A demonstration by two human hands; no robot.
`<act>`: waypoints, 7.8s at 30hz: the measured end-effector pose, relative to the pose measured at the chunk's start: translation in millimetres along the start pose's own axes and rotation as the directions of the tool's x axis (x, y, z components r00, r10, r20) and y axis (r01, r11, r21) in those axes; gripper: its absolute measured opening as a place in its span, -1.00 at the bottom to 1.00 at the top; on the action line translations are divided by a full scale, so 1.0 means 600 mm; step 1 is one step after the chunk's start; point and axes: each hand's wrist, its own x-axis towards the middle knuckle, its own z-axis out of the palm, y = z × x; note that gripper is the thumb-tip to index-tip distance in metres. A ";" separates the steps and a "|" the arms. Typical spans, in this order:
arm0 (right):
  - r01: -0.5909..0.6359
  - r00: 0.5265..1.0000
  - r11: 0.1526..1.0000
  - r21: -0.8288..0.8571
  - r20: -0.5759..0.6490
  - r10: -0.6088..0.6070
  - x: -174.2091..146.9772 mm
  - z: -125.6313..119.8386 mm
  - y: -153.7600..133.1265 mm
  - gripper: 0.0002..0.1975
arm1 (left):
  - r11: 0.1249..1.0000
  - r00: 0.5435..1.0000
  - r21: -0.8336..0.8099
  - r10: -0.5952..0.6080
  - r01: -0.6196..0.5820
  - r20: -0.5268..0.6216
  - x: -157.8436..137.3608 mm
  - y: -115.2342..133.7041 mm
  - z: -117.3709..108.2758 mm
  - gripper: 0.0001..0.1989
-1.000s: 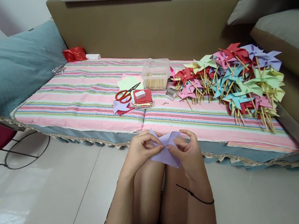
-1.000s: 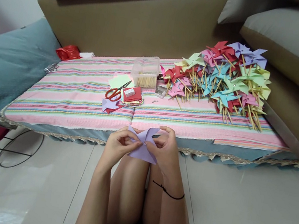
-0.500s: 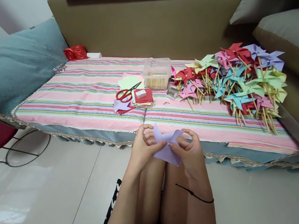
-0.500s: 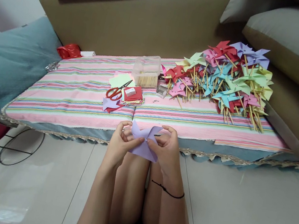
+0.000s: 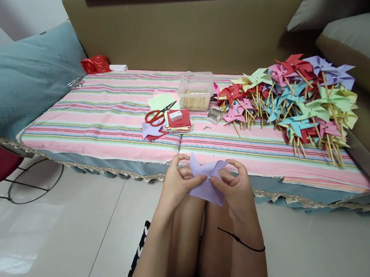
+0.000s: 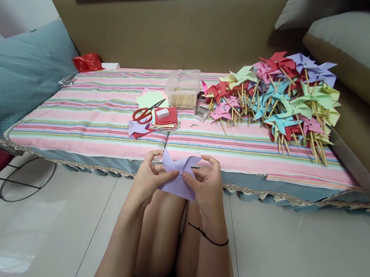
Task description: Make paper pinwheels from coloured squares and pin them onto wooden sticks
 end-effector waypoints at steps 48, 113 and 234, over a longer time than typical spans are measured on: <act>0.025 0.999 1.000 0.016 -0.025 -0.025 0.000 0.009 -0.003 -0.28 | 1.000 0.994 -0.017 -0.012 0.010 -0.110 0.002 -0.007 0.004 -0.38; -0.084 0.995 0.986 -0.141 0.037 0.090 0.008 -0.022 0.003 -0.20 | 0.973 0.993 0.209 0.078 -0.095 0.091 0.001 0.013 -0.040 -0.42; 0.023 1.000 0.997 -0.077 0.002 -0.023 0.003 0.006 -0.003 -0.38 | 0.993 0.998 0.114 0.032 -0.038 0.054 -0.006 0.016 -0.008 -0.39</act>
